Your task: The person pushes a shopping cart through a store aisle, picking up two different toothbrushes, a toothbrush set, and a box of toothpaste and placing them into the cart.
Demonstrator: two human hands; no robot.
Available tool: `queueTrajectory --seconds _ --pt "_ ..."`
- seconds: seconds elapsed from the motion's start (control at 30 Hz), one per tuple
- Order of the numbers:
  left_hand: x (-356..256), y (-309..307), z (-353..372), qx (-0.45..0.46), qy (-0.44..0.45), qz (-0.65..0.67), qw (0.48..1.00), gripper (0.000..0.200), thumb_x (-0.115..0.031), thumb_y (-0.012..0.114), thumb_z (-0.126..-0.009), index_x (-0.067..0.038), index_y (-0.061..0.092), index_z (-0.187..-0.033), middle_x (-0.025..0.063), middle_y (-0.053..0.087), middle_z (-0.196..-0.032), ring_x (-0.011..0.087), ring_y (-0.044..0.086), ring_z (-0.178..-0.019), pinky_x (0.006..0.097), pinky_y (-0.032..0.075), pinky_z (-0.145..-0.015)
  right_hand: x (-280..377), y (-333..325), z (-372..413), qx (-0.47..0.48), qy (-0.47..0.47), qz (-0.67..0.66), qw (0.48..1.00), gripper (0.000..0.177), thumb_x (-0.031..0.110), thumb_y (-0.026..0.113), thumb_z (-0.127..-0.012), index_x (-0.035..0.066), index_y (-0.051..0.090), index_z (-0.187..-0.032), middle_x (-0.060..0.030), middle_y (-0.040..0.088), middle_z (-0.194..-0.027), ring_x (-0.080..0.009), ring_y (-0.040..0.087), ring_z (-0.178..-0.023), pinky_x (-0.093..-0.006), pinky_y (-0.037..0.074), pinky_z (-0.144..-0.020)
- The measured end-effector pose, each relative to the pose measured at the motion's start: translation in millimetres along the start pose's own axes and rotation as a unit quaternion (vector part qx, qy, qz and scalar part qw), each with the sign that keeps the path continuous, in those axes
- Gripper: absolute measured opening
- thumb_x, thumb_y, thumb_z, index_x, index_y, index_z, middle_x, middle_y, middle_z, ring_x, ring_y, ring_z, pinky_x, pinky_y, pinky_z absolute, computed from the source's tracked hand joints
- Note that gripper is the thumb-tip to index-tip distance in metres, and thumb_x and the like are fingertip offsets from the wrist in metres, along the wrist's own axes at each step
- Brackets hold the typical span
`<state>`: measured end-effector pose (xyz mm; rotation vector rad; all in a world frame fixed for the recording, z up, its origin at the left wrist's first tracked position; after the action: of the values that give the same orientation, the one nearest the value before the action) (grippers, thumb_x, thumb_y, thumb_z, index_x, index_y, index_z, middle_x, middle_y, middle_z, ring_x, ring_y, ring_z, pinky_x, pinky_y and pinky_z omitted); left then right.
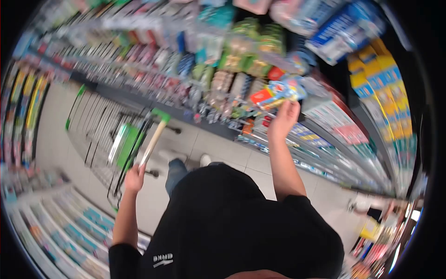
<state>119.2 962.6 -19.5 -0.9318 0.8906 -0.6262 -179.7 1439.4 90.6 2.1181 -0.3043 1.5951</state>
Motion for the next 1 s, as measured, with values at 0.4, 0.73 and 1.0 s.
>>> queueTrajectory --seconds 0.4,0.73,1.0 --pt "-61.6 5.5 50.9 0.070 -0.054 0.047 0.995 0.058 -0.064 0.048 -0.102 -0.010 0.066 -0.107 0.0174 0.073 -0.086 0.0424 0.071 -0.087 0.0525 0.056 -0.078 -42.4 71.5 156.8 0.333 0.265 -0.044 0.904 0.013 0.014 0.055 -0.110 0.003 0.052 -0.117 -0.0074 0.067 -0.110 -0.0115 0.064 -0.096 -0.0295 0.054 -0.085" --pt "-64.3 43.7 68.9 -0.158 -0.050 0.661 0.732 0.033 -0.027 0.046 -0.114 -0.003 0.058 -0.134 0.0078 0.067 -0.130 0.0152 0.065 -0.118 0.0329 0.053 -0.100 -54.6 157.9 256.0 0.553 0.371 -0.039 0.745 0.017 0.005 0.062 -0.105 -0.003 0.058 -0.119 -0.0125 0.073 -0.109 -0.0157 0.072 -0.095 -0.0318 0.062 -0.083" --pt "8.8 70.1 67.4 -0.170 -0.165 0.754 0.613 0.031 -0.029 0.053 -0.112 -0.007 0.059 -0.132 0.0030 0.070 -0.126 0.0123 0.066 -0.116 0.0293 0.055 -0.096 -90.1 133.8 242.8 0.717 -0.383 0.190 0.550 0.017 0.018 0.071 -0.098 0.006 0.067 -0.087 -0.0074 0.069 -0.078 -0.0251 0.067 -0.071 -0.0392 0.053 -0.067"
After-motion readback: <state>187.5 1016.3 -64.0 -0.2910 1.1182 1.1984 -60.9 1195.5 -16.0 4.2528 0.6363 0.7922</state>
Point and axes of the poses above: each hand's wrist, its own z-axis away from the middle knuckle, its own y-axis out of the palm, x = y × z, the point moved 1 cm from there along -z, towards the middle knuckle
